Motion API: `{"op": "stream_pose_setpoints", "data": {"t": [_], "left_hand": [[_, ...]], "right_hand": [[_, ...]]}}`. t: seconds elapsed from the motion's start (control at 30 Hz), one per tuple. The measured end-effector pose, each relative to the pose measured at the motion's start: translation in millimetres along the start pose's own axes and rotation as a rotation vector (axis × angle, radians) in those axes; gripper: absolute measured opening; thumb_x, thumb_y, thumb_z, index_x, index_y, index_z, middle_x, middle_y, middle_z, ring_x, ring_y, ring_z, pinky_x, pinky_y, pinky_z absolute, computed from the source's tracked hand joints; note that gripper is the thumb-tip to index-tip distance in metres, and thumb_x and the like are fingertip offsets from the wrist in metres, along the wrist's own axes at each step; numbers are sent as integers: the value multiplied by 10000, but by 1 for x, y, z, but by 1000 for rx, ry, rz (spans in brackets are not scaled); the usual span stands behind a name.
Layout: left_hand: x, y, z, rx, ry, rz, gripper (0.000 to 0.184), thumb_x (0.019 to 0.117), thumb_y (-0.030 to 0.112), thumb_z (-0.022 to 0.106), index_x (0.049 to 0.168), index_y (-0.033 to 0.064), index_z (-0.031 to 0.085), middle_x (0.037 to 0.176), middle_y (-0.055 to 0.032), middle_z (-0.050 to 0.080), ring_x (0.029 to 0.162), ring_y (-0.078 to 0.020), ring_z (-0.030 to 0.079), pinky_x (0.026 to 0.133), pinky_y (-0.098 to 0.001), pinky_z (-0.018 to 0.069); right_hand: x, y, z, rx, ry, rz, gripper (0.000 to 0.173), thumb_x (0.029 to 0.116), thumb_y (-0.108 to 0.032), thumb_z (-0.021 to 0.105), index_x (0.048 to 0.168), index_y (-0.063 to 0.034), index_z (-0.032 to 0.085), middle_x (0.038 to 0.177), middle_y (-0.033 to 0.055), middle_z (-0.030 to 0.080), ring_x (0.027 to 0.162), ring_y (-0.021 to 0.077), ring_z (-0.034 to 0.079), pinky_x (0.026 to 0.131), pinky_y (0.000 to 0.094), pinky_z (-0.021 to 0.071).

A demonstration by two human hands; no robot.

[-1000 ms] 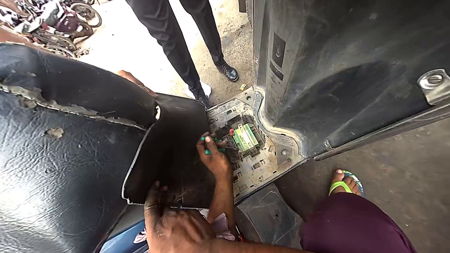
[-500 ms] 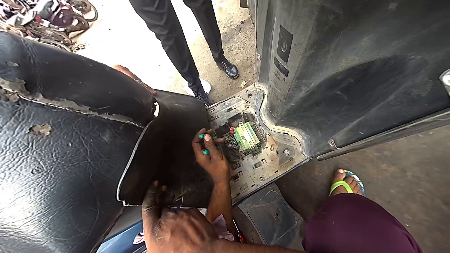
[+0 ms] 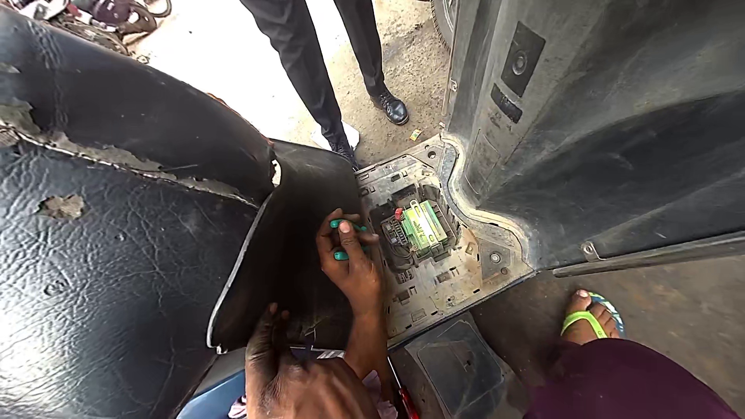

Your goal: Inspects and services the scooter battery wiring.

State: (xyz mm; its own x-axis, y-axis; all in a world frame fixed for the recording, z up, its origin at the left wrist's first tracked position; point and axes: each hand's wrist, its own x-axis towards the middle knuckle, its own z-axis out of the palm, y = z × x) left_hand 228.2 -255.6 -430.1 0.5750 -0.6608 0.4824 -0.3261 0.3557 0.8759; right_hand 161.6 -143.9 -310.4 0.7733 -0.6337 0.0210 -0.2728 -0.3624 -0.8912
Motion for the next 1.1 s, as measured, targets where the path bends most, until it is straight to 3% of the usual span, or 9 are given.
{"op": "stream_pose_setpoints", "data": {"t": [0.1,0.23,0.33,0.57,0.67,0.8,0.9,0.97,1.1], "left_hand": [[1,10,-2,148,-176,-442,435,1053,224,615,1452,80,515,875,-86,702,541,-165,616,447,-280,539],[2,-1,7,521,-622,-887,824,933,402,774,1616,204,357,854,-137,722,508,-200,614,428,-343,516],[5,-19,17,936,-817,-911,1000,859,642,746,1634,212,285,1037,-166,727,746,-293,722,692,-528,622],[13,-32,44,1274,-912,-816,1099,885,772,587,1680,235,53,1087,-182,738,1009,-374,718,879,-598,566],[11,-34,47,1346,-954,-753,1067,899,789,540,1675,198,109,1074,-169,739,1001,-365,722,855,-587,574],[2,-27,51,1416,-984,-691,1025,920,780,509,1638,98,244,1073,-165,738,1011,-357,723,851,-564,582],[4,-24,50,1404,-998,-713,997,933,770,495,1628,92,271,1082,-159,736,1018,-346,722,848,-557,582],[2,-19,50,1405,-1013,-713,959,946,753,491,1601,71,340,1098,-157,736,1016,-339,722,848,-547,582],[-6,-11,50,1434,-1031,-682,841,961,711,506,1470,42,512,1101,-159,729,1011,-327,724,828,-531,586]], "right_hand": [[4,3,3,-42,22,-23,675,1008,-180,527,1587,57,274,1045,158,709,731,251,705,638,377,593],[8,9,5,-46,28,-46,626,1031,-192,491,1580,47,306,1089,162,712,687,246,700,591,382,585],[10,14,9,-55,-23,-59,599,1034,-198,459,1589,-24,321,1299,159,662,818,235,723,655,371,596],[8,18,10,-55,20,-87,495,1023,-165,485,1494,-13,484,1156,155,730,698,231,719,602,364,587],[10,21,19,-77,75,-107,494,1020,-155,496,1482,18,497,933,110,732,580,208,652,517,352,542],[11,21,21,-94,36,-109,479,1056,-188,447,1510,-38,478,1147,113,722,710,192,697,592,329,571],[11,23,25,-93,110,-129,469,1047,-194,492,1475,-6,520,1020,113,740,619,199,666,525,338,543],[11,23,23,-113,44,-110,498,1049,-208,449,1519,-45,472,1149,100,724,691,184,683,575,324,553],[10,23,22,-120,125,-122,473,1040,-182,504,1480,-6,519,891,78,724,561,189,623,491,330,517]]}}
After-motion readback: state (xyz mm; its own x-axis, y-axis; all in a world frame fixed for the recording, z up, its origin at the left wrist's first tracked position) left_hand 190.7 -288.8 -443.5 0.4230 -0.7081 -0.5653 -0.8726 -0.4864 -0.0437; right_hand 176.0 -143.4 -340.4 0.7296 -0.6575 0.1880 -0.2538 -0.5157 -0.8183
